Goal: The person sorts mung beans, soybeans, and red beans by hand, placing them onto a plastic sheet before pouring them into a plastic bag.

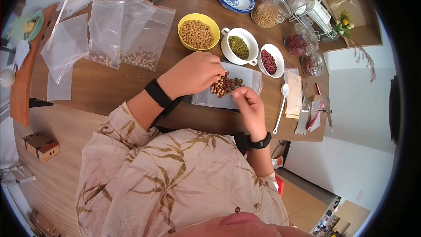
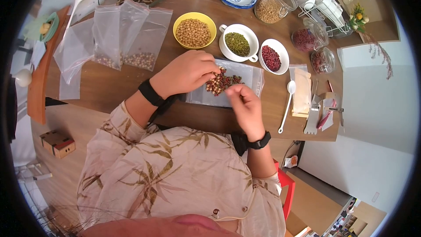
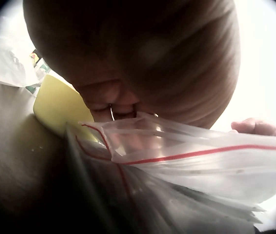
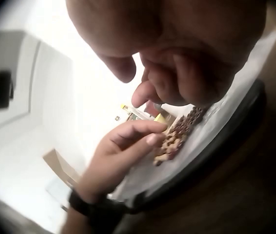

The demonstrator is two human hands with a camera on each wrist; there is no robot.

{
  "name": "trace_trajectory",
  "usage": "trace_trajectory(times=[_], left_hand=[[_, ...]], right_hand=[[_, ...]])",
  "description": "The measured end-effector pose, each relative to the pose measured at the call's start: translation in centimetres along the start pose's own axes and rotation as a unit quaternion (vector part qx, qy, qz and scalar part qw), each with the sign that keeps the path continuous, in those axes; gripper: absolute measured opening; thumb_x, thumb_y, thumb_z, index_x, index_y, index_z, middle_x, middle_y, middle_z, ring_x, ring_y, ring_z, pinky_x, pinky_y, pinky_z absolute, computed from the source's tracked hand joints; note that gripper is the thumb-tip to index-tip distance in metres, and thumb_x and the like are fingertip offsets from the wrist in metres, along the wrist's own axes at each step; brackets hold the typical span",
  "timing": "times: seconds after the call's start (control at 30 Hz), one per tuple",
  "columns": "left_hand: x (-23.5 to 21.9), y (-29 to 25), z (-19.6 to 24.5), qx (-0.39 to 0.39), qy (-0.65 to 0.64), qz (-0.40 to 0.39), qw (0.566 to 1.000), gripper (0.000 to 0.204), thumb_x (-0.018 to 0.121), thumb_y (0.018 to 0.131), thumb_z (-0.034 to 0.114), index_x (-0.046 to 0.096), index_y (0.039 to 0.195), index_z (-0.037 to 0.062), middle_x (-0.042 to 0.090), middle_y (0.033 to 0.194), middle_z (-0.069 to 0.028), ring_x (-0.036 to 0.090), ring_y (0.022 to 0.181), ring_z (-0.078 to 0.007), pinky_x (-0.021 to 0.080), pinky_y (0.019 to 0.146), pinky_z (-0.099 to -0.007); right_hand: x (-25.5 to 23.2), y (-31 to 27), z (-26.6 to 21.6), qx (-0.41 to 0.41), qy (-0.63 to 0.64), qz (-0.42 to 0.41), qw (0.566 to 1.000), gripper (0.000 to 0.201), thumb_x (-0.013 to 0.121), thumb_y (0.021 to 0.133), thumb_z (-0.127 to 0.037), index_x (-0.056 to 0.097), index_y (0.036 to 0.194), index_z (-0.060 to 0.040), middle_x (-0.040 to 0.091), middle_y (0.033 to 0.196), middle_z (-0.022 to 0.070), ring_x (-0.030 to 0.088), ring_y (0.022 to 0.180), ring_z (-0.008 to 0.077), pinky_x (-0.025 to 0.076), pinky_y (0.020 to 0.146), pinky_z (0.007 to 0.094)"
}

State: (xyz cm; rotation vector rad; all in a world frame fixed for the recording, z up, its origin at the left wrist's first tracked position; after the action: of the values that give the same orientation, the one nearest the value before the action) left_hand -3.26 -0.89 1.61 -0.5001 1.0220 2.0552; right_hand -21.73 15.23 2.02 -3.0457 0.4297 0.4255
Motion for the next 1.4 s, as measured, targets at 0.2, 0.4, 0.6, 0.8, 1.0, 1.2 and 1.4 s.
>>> trace_trajectory(times=[0.2,0.4,0.6,0.8,1.0,1.2,1.4], left_hand=[[0.0,0.0,-0.2,0.001,-0.004,0.002,1.0,0.014,0.077,0.097,0.015,0.078,0.108,0.0069,0.072,0.103,-0.01,0.07,0.101,-0.0336,0.056,0.09,-0.0466],[0.0,0.0,0.1,0.007,0.001,0.014,1.0,0.012,0.076,0.097,0.014,0.078,0.105,0.0066,0.072,0.101,-0.0106,0.07,0.1,-0.034,0.056,0.089,-0.0474],[0.0,0.1,0.0,0.008,-0.005,0.018,1.0,0.01,0.076,0.097,0.014,0.078,0.102,0.0068,0.072,0.099,-0.0108,0.071,0.098,-0.0341,0.056,0.089,-0.0478],[0.0,0.1,0.1,0.002,-0.004,-0.001,1.0,0.011,0.076,0.097,0.014,0.078,0.105,0.0075,0.071,0.101,-0.0102,0.07,0.1,-0.0339,0.056,0.089,-0.0473],[0.0,0.0,-0.2,0.001,-0.003,0.0,1.0,0.013,0.076,0.097,0.014,0.078,0.108,0.0069,0.071,0.102,-0.0103,0.069,0.101,-0.0341,0.055,0.088,-0.0468],[-0.1,0.1,0.0,0.001,-0.009,0.003,1.0,0.012,0.076,0.097,0.014,0.078,0.107,0.0071,0.072,0.101,-0.0102,0.07,0.101,-0.0338,0.056,0.089,-0.0473],[-0.1,0.1,0.2,0.007,-0.002,0.013,1.0,0.009,0.077,0.096,0.014,0.079,0.103,0.0079,0.072,0.099,-0.01,0.071,0.099,-0.0337,0.056,0.089,-0.0475]], right_hand=[[1.4,0.1,-1.4,-0.014,-0.227,-0.014,0.974,0.011,0.081,0.099,-0.009,0.08,0.109,-0.0042,0.061,0.077,0.0067,0.056,0.066,0.017,0.047,0.061,0.0351],[1.0,0.4,-1.2,-0.008,-0.255,-0.028,0.967,0.012,0.081,0.097,-0.011,0.08,0.108,-0.0052,0.064,0.079,0.0105,0.058,0.065,0.0227,0.048,0.061,0.0371],[0.5,0.9,-1.0,0.022,-0.164,-0.038,0.985,0.009,0.079,0.097,-0.008,0.076,0.105,-0.0041,0.062,0.079,0.003,0.056,0.068,0.017,0.047,0.064,0.0322],[-2.1,0.4,-1.6,0.168,0.411,-0.111,0.889,0.023,0.051,0.113,-0.024,0.063,0.117,-0.0044,0.055,0.096,0.0023,0.045,0.074,0.0103,0.034,0.063,0.0253],[-0.2,0.3,-0.1,0.037,-0.051,-0.044,0.997,0.013,0.077,0.102,-0.015,0.075,0.108,-0.0033,0.059,0.081,-0.0003,0.051,0.067,0.0119,0.04,0.06,0.0286],[0.7,1.1,-1.1,0.002,-0.254,-0.005,0.967,0.012,0.083,0.097,-0.012,0.079,0.107,-0.0062,0.06,0.074,0.0081,0.055,0.064,0.0184,0.047,0.062,0.0352],[1.3,1.6,-2.1,0.009,-0.319,-0.018,0.948,0.008,0.079,0.097,-0.011,0.078,0.103,-0.006,0.06,0.073,0.0053,0.057,0.065,0.0187,0.048,0.062,0.0357]])
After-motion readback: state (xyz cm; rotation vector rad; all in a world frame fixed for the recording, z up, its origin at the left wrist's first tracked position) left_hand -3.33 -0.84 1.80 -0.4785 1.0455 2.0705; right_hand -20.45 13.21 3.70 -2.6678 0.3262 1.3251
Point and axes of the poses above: each hand's wrist, its own y-axis towards the middle knuckle, its own x-axis out of the palm, z = x × y, the point moved 3 cm from there along y, towards the middle knuckle
